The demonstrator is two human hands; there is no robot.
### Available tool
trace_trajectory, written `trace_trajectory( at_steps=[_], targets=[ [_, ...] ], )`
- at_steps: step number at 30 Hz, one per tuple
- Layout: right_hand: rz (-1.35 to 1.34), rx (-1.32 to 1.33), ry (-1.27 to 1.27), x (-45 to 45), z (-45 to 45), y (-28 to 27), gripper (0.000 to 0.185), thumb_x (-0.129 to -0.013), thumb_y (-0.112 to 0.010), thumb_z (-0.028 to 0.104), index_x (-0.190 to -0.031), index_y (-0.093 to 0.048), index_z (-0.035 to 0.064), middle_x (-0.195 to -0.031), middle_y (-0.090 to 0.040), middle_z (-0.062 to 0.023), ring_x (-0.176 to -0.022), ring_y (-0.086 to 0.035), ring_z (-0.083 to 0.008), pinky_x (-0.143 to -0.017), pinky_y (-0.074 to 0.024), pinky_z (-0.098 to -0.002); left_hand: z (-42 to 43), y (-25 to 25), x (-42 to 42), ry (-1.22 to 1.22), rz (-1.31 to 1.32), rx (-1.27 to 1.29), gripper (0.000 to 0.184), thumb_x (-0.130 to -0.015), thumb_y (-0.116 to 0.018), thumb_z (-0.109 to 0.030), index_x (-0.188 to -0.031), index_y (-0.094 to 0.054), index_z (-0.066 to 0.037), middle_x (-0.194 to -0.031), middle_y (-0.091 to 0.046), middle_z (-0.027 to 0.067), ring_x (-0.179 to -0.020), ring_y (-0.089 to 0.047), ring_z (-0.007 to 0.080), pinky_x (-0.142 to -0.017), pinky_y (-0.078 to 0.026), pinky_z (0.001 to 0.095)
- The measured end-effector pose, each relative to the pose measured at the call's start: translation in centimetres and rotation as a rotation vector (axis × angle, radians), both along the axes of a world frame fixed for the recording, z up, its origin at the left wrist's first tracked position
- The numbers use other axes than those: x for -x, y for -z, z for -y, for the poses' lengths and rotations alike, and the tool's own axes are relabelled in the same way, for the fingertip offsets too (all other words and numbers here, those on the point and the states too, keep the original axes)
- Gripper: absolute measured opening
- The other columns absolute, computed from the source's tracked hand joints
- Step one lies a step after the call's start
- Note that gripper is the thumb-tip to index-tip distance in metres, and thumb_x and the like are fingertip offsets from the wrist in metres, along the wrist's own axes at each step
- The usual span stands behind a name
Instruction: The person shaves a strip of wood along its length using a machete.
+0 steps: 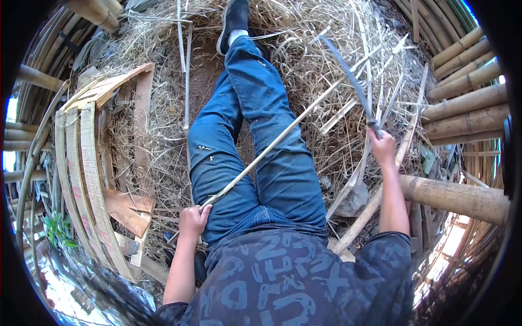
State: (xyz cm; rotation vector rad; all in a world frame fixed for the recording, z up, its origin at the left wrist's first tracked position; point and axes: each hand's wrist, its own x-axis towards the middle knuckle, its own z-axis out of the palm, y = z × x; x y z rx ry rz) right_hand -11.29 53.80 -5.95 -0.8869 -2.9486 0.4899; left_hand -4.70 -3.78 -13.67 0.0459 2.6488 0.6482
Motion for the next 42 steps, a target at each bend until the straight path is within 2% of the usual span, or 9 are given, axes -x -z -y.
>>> trace_trajectory(
  at_steps=[3,7,9,12,16,25,35,37,42],
  targets=[
    [0.139,0.254,-0.033,-0.1,4.6,2.1,0.051,-0.086,-0.063,0.056,-0.067,-0.062,0.0088,-0.058,-0.060,-0.0066,-0.054,-0.060,-0.0202,-0.052,-0.0447,-0.0371,-0.3,-0.5,0.2,0.023,-0.034,0.017,0.055,-0.090,-0.059,-0.047,-0.064,-0.062,0.001,-0.064,-0.060,0.0261,-0.064,-0.061,0.0453,-0.059,-0.047,0.0525],
    [0.131,0.121,-0.252,0.0,12.5,3.2,0.053,-0.078,-0.069,0.059,-0.080,-0.070,0.0062,-0.069,-0.067,-0.0194,-0.072,-0.068,-0.0392,-0.067,-0.0535,-0.0475,-0.8,-1.3,-0.5,-0.008,-0.089,0.085,0.054,-0.092,-0.057,-0.048,-0.066,-0.061,-0.002,-0.064,-0.061,0.0239,-0.063,-0.061,0.0439,-0.058,-0.047,0.0527],
    [0.074,0.242,-0.353,-0.2,15.8,3.0,0.053,-0.077,-0.069,0.059,-0.081,-0.068,0.0063,-0.070,-0.067,-0.0203,-0.071,-0.067,-0.0397,-0.066,-0.0540,-0.0474,-0.7,-1.2,-1.0,-0.002,-0.117,0.092,0.053,-0.092,-0.056,-0.048,-0.065,-0.060,-0.002,-0.062,-0.061,0.0228,-0.061,-0.061,0.0427,-0.056,-0.047,0.0517],
    [0.003,0.083,-0.485,-1.2,18.0,5.2,0.050,-0.079,-0.068,0.059,-0.084,-0.066,0.0090,-0.070,-0.067,-0.0210,-0.068,-0.067,-0.0389,-0.061,-0.0539,-0.0478,-0.8,-1.4,-1.3,0.007,-0.162,0.138,0.052,-0.093,-0.056,-0.048,-0.066,-0.060,-0.003,-0.061,-0.060,0.0215,-0.059,-0.061,0.0414,-0.054,-0.046,0.0504],
    [0.007,0.101,-0.471,-1.4,18.1,4.5,0.046,-0.082,-0.066,0.055,-0.095,-0.061,0.0109,-0.071,-0.067,-0.0203,-0.069,-0.067,-0.0394,-0.061,-0.0535,-0.0489,-1.5,-2.9,-1.5,0.040,-0.213,0.172,0.048,-0.094,-0.056,-0.045,-0.068,-0.059,-0.004,-0.060,-0.060,0.0199,-0.058,-0.061,0.0401,-0.053,-0.046,0.0495],
    [0.132,0.210,-0.339,-2.1,19.2,2.1,0.048,-0.085,-0.062,0.057,-0.092,-0.064,0.0090,-0.081,-0.069,-0.0220,-0.081,-0.067,-0.0413,-0.071,-0.0525,-0.0502,-1.9,-3.5,-1.2,0.061,-0.189,0.024,0.037,-0.093,-0.060,-0.037,-0.076,-0.057,-0.003,-0.064,-0.061,0.0200,-0.063,-0.061,0.0404,-0.056,-0.046,0.0497],
    [0.251,0.344,-0.423,-1.1,17.7,3.0,0.062,-0.086,-0.055,0.065,-0.092,-0.068,0.0046,-0.089,-0.069,-0.0212,-0.090,-0.066,-0.0407,-0.079,-0.0518,-0.0478,-2.1,-4.2,0.1,0.006,-0.056,-0.023,0.044,-0.090,-0.061,-0.042,-0.071,-0.058,-0.002,-0.066,-0.061,0.0225,-0.067,-0.061,0.0436,-0.059,-0.047,0.0501],
    [0.207,0.464,-0.394,-0.6,18.0,2.5,0.065,-0.084,-0.057,0.066,-0.095,-0.069,0.0034,-0.096,-0.069,-0.0202,-0.097,-0.065,-0.0392,-0.084,-0.0506,-0.0462,-2.2,-4.7,0.2,-0.079,0.036,-0.010,0.052,-0.087,-0.061,-0.051,-0.070,-0.061,-0.001,-0.067,-0.063,0.0232,-0.069,-0.063,0.0429,-0.062,-0.049,0.0493],
    [0.532,0.172,-0.393,0.1,19.5,-0.8,0.068,-0.071,-0.068,0.070,-0.093,-0.071,0.0061,-0.098,-0.070,-0.0171,-0.096,-0.068,-0.0322,-0.083,-0.0526,-0.0433,-2.5,-4.3,0.4,-0.173,0.124,0.228,0.068,-0.081,-0.058,-0.066,-0.069,-0.066,0.000,-0.072,-0.065,0.0258,-0.075,-0.066,0.0428,-0.069,-0.051,0.0491]
  ],
)
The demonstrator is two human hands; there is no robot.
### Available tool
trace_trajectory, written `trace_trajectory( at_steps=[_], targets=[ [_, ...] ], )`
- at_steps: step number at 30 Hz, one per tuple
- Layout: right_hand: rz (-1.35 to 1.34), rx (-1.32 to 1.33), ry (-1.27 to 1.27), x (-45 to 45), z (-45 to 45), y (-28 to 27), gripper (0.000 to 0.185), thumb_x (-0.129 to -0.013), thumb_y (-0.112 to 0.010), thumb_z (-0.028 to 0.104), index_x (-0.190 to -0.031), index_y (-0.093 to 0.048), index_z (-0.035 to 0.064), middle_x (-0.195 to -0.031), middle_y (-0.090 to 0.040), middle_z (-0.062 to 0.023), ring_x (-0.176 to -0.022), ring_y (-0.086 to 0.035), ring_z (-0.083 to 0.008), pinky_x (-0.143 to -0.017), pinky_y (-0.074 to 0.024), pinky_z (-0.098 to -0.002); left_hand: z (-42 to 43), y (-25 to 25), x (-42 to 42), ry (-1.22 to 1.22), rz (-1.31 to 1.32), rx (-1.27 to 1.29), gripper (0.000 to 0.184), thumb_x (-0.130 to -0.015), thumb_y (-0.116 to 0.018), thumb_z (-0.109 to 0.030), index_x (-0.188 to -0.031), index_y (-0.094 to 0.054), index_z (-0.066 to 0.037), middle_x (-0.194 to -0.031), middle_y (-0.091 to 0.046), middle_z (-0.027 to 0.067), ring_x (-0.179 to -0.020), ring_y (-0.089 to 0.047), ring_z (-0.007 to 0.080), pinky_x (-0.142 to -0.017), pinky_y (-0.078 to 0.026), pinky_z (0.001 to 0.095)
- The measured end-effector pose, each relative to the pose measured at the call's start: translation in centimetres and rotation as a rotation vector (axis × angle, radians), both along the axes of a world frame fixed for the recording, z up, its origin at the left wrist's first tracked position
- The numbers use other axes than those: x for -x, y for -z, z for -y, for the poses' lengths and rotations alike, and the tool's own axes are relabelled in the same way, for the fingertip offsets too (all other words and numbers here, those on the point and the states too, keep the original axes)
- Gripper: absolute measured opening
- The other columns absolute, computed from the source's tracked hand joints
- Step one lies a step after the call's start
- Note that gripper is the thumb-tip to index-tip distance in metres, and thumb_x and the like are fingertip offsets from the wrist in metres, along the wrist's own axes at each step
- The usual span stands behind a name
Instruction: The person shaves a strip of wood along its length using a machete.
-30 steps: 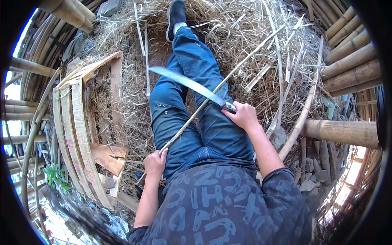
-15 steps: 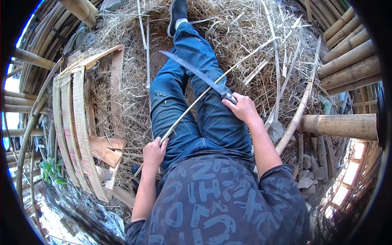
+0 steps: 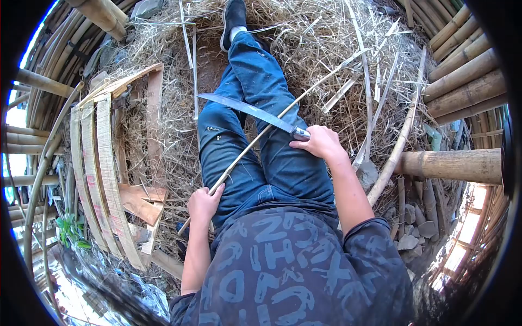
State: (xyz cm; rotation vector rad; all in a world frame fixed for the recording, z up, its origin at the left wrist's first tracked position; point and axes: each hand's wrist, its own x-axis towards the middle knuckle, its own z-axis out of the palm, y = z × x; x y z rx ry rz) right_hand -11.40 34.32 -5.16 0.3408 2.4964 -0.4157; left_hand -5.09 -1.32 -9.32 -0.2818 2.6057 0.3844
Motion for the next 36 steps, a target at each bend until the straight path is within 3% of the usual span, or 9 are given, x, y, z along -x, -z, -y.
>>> trace_trajectory(
  at_steps=[7,13,16,18,19,20,21,24,36],
  targets=[
    [-0.272,-0.147,-0.040,-0.6,1.3,2.2,0.071,-0.072,-0.062,0.074,-0.082,-0.071,0.0043,-0.085,-0.070,-0.0150,-0.083,-0.070,-0.0322,-0.074,-0.0553,-0.0435,-0.2,0.6,-0.5,0.033,-0.064,-0.010,0.069,-0.083,-0.058,-0.064,-0.068,-0.064,0.002,-0.070,-0.064,0.0266,-0.072,-0.065,0.0442,-0.067,-0.051,0.0500],
    [-0.246,0.099,0.093,-0.3,0.0,3.3,0.071,-0.071,-0.063,0.075,-0.077,-0.072,0.0048,-0.080,-0.070,-0.0196,-0.081,-0.069,-0.0363,-0.075,-0.0548,-0.0457,-0.3,0.1,0.2,0.055,-0.038,-0.013,0.069,-0.083,-0.056,-0.066,-0.070,-0.063,0.001,-0.070,-0.064,0.0262,-0.074,-0.065,0.0447,-0.068,-0.050,0.0500],
    [-0.263,0.058,0.068,-0.1,-0.2,3.6,0.070,-0.071,-0.063,0.075,-0.076,-0.072,0.0056,-0.080,-0.070,-0.0194,-0.080,-0.069,-0.0368,-0.075,-0.0547,-0.0462,-0.8,-5.3,2.3,0.062,0.250,-0.035,0.063,-0.080,-0.068,-0.058,-0.101,-0.057,0.001,-0.098,-0.066,0.0234,-0.094,-0.064,0.0369,-0.080,-0.050,0.0446],
    [-0.291,0.031,0.052,-0.3,-0.2,3.7,0.069,-0.071,-0.064,0.074,-0.076,-0.072,0.0057,-0.080,-0.070,-0.0196,-0.081,-0.069,-0.0371,-0.075,-0.0546,-0.0463,1.1,-9.4,3.4,0.230,-0.082,-0.220,0.064,-0.075,-0.081,-0.036,-0.119,-0.053,0.003,-0.119,-0.057,0.0197,-0.110,-0.056,0.0285,-0.092,-0.045,0.0376],
    [-0.278,0.026,0.031,-0.4,-0.3,3.5,0.069,-0.071,-0.064,0.074,-0.076,-0.072,0.0057,-0.080,-0.070,-0.0196,-0.081,-0.069,-0.0371,-0.075,-0.0546,-0.0463,1.0,-14.0,4.7,0.135,-0.233,-0.546,0.065,-0.073,-0.081,-0.027,-0.123,-0.052,0.003,-0.119,-0.056,0.0175,-0.110,-0.055,0.0270,-0.095,-0.044,0.0378],
    [-0.252,0.049,0.064,-0.2,-0.3,3.4,0.069,-0.070,-0.064,0.074,-0.077,-0.073,0.0060,-0.080,-0.070,-0.0198,-0.081,-0.069,-0.0373,-0.076,-0.0545,-0.0461,1.7,-19.4,5.9,0.230,-0.423,-0.613,0.059,-0.078,-0.076,-0.027,-0.122,-0.052,0.004,-0.119,-0.054,0.0153,-0.109,-0.055,0.0249,-0.097,-0.043,0.0373],
    [-0.229,0.080,0.095,0.0,-0.1,3.4,0.069,-0.070,-0.065,0.074,-0.077,-0.073,0.0063,-0.081,-0.070,-0.0200,-0.082,-0.069,-0.0374,-0.076,-0.0544,-0.0459,4.0,-23.6,7.7,0.413,-0.627,-0.829,0.038,-0.092,-0.054,-0.011,-0.128,-0.047,0.002,-0.121,-0.051,0.0100,-0.106,-0.056,0.0225,-0.099,-0.045,0.0387],
    [-0.251,0.071,0.073,0.2,-0.1,4.0,0.064,-0.071,-0.067,0.071,-0.078,-0.073,0.0075,-0.081,-0.070,-0.0203,-0.082,-0.069,-0.0375,-0.077,-0.0540,-0.0462,8.5,-32.4,9.4,0.777,-1.067,-0.891,0.039,-0.092,-0.054,-0.012,-0.128,-0.047,0.002,-0.121,-0.052,0.0102,-0.106,-0.056,0.0227,-0.099,-0.045,0.0387],
    [-0.321,0.102,0.090,0.0,0.0,3.3,0.061,-0.070,-0.070,0.068,-0.080,-0.075,0.0086,-0.085,-0.070,-0.0205,-0.083,-0.068,-0.0388,-0.076,-0.0537,-0.0464,5.1,-35.6,10.7,0.894,-1.073,-0.607,0.039,-0.093,-0.053,-0.014,-0.128,-0.048,0.002,-0.121,-0.052,0.0111,-0.107,-0.056,0.0233,-0.100,-0.045,0.0386]
  ],
)
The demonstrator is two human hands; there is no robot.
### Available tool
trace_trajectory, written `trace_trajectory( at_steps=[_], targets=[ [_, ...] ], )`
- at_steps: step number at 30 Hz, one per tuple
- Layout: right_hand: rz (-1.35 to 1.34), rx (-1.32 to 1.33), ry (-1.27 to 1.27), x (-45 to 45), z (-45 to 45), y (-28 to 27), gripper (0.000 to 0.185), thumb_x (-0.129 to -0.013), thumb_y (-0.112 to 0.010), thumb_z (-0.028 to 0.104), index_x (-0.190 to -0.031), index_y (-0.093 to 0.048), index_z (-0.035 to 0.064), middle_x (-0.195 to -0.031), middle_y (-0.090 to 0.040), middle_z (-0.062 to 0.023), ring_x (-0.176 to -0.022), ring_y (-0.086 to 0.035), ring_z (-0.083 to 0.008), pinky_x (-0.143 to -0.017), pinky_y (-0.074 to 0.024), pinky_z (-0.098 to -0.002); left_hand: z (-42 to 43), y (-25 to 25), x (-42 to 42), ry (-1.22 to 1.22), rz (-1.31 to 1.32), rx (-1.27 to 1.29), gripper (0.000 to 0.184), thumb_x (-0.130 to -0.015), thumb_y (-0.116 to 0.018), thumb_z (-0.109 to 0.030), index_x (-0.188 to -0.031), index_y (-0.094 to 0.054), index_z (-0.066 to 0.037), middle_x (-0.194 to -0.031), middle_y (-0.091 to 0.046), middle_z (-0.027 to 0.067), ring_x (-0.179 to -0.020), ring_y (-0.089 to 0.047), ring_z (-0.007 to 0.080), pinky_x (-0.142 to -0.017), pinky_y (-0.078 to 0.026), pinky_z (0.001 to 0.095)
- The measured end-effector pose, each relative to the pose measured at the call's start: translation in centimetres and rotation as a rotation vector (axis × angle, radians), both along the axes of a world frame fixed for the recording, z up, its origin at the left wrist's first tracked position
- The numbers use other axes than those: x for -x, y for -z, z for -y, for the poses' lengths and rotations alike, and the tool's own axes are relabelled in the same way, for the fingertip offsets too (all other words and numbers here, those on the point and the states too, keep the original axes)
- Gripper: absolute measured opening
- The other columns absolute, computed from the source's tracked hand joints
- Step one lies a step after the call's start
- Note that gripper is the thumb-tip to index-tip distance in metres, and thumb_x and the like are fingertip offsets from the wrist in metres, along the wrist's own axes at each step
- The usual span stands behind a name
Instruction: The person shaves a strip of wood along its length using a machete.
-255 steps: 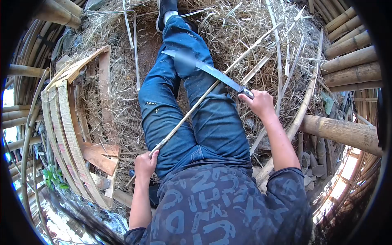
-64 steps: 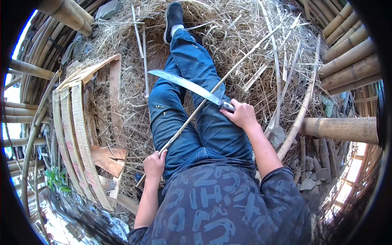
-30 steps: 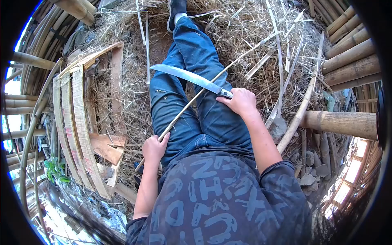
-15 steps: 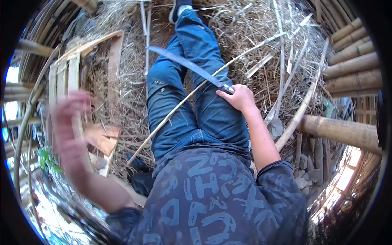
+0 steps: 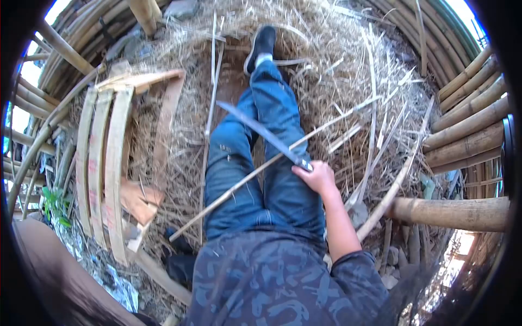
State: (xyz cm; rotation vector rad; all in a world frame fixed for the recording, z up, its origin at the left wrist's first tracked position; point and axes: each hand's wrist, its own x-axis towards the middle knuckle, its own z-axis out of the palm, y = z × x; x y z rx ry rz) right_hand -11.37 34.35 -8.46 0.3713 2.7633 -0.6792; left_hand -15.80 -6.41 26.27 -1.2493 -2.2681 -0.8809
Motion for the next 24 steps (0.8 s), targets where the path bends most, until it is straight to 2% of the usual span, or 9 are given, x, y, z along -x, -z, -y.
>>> trace_trajectory(
  at_steps=[3,11,14,20,24],
  targets=[
    [0.015,0.053,0.038,-0.2,-0.3,-0.5,0.060,-0.069,-0.070,0.067,-0.077,-0.073,0.0072,-0.079,-0.069,-0.0217,-0.081,-0.067,-0.0387,-0.075,-0.0525,-0.0461,-0.6,-0.1,0.3,-0.025,-0.014,0.024,0.039,-0.093,-0.053,-0.015,-0.128,-0.048,0.002,-0.121,-0.052,0.0113,-0.108,-0.056,0.0234,-0.100,-0.045,0.0385],
    [0.131,0.077,0.028,-0.2,-1.2,-0.1,0.065,-0.069,-0.070,0.068,-0.076,-0.072,0.0034,-0.079,-0.069,-0.0210,-0.081,-0.068,-0.0373,-0.075,-0.0528,-0.0442,-1.6,-0.8,0.6,-0.053,-0.019,0.042,0.039,-0.094,-0.053,-0.017,-0.128,-0.048,0.002,-0.122,-0.053,0.0120,-0.109,-0.056,0.0238,-0.100,-0.045,0.0385],
    [0.028,0.123,0.029,-0.1,-1.3,0.7,0.065,-0.068,-0.071,0.068,-0.078,-0.073,0.0045,-0.081,-0.070,-0.0203,-0.084,-0.068,-0.0367,-0.078,-0.0528,-0.0443,-2.0,-1.1,0.5,-0.053,-0.035,0.038,0.039,-0.094,-0.053,-0.017,-0.128,-0.048,0.002,-0.122,-0.053,0.0122,-0.109,-0.056,0.0240,-0.100,-0.045,0.0385],
    [0.141,0.118,0.027,0.2,-1.2,-0.2,0.064,-0.069,-0.070,0.069,-0.077,-0.073,0.0052,-0.082,-0.070,-0.0206,-0.083,-0.068,-0.0366,-0.077,-0.0527,-0.0440,-2.1,-1.7,0.1,-0.061,-0.041,0.046,0.040,-0.094,-0.052,-0.018,-0.128,-0.048,0.002,-0.122,-0.053,0.0127,-0.110,-0.055,0.0243,-0.100,-0.044,0.0384],
    [0.078,0.095,0.001,0.1,-1.3,0.5,0.064,-0.071,-0.069,0.068,-0.074,-0.071,0.0034,-0.077,-0.069,-0.0202,-0.078,-0.068,-0.0365,-0.075,-0.0528,-0.0439,-1.9,-2.1,-0.3,-0.074,-0.044,0.056,0.040,-0.095,-0.052,-0.019,-0.128,-0.048,0.002,-0.122,-0.053,0.0130,-0.110,-0.055,0.0245,-0.100,-0.044,0.0384]
  ],
)
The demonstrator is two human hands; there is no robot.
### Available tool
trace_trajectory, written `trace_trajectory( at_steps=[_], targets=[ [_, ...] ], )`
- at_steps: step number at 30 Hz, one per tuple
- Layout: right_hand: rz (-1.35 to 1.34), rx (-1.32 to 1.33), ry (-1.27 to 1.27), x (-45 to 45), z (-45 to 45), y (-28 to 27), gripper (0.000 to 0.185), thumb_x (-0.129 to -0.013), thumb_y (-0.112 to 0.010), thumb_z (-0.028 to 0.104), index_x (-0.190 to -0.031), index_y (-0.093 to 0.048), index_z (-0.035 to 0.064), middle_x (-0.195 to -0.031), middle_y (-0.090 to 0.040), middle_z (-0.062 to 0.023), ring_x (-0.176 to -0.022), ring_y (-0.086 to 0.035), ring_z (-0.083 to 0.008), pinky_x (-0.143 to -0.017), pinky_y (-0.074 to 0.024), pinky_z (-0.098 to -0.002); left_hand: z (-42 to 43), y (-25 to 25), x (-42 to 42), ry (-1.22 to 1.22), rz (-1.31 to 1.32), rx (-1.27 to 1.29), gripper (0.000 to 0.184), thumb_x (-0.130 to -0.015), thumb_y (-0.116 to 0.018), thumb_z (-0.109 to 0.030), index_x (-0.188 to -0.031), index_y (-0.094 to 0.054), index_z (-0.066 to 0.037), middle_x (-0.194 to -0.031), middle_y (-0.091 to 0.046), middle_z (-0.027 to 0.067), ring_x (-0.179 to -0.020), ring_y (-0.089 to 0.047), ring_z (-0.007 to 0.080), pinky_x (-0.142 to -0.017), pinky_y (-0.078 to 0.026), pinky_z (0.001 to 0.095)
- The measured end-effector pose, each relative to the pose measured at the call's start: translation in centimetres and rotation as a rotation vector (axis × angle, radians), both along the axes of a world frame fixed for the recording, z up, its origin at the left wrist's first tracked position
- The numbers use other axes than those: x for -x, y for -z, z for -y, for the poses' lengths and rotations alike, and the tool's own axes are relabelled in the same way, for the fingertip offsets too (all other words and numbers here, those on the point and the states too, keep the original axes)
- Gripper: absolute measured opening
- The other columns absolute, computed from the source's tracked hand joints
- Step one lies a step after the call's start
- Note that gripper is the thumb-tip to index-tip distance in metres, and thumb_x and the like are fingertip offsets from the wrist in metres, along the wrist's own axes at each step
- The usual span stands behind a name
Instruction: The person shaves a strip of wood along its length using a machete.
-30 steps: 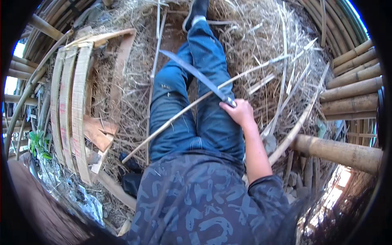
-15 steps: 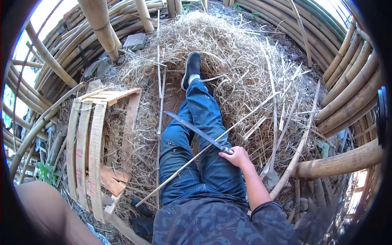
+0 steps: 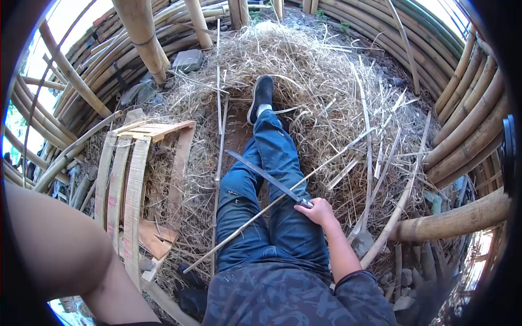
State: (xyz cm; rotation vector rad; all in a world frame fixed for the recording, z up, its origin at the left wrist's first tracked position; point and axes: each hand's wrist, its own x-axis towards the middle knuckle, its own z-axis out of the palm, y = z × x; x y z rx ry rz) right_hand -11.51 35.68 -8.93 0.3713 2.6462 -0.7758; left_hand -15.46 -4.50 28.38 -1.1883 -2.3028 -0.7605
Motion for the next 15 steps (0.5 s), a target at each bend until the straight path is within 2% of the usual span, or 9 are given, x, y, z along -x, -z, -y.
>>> trace_trajectory(
  at_steps=[3,7,12,13,15],
  targets=[
    [0.007,0.072,0.030,-0.2,0.0,-0.3,0.065,-0.070,-0.069,0.068,-0.073,-0.071,0.0034,-0.078,-0.069,-0.0206,-0.079,-0.068,-0.0365,-0.074,-0.0530,-0.0433,-0.2,-0.2,0.0,0.004,-0.001,-0.007,0.040,-0.095,-0.052,-0.020,-0.128,-0.048,0.002,-0.122,-0.053,0.0132,-0.110,-0.055,0.0246,-0.100,-0.044,0.0384],
    [0.012,0.016,0.016,-0.2,0.0,-0.8,0.068,-0.069,-0.069,0.070,-0.077,-0.073,0.0031,-0.078,-0.069,-0.0204,-0.080,-0.068,-0.0368,-0.075,-0.0530,-0.0431,-0.3,-0.3,-0.2,0.004,-0.016,-0.002,0.040,-0.095,-0.052,-0.021,-0.128,-0.048,0.002,-0.123,-0.054,0.0135,-0.111,-0.055,0.0248,-0.100,-0.044,0.0384],
    [-0.054,0.032,0.037,-0.4,0.1,0.0,0.061,-0.070,-0.071,0.066,-0.078,-0.073,0.0055,-0.079,-0.070,-0.0200,-0.080,-0.069,-0.0354,-0.074,-0.0530,-0.0426,-0.1,-0.6,-0.5,-0.003,-0.013,0.013,0.041,-0.096,-0.052,-0.022,-0.128,-0.048,0.002,-0.123,-0.054,0.0139,-0.111,-0.055,0.0251,-0.101,-0.044,0.0383],
    [0.036,0.055,0.045,-0.2,0.2,-1.1,0.060,-0.069,-0.072,0.066,-0.078,-0.074,0.0064,-0.079,-0.070,-0.0198,-0.079,-0.069,-0.0355,-0.073,-0.0532,-0.0423,-0.1,-0.6,-0.5,-0.001,-0.008,0.016,0.041,-0.096,-0.052,-0.022,-0.128,-0.048,0.002,-0.123,-0.054,0.0140,-0.112,-0.055,0.0251,-0.101,-0.044,0.0383],
    [-0.050,0.016,0.004,-0.3,-0.2,0.5,0.059,-0.070,-0.072,0.065,-0.075,-0.073,0.0059,-0.077,-0.069,-0.0199,-0.078,-0.069,-0.0356,-0.071,-0.0532,-0.0422,0.0,-0.3,-0.5,-0.008,-0.013,0.009,0.041,-0.096,-0.052,-0.022,-0.128,-0.048,0.002,-0.123,-0.054,0.0141,-0.112,-0.055,0.0252,-0.101,-0.044,0.0383]
  ],
)
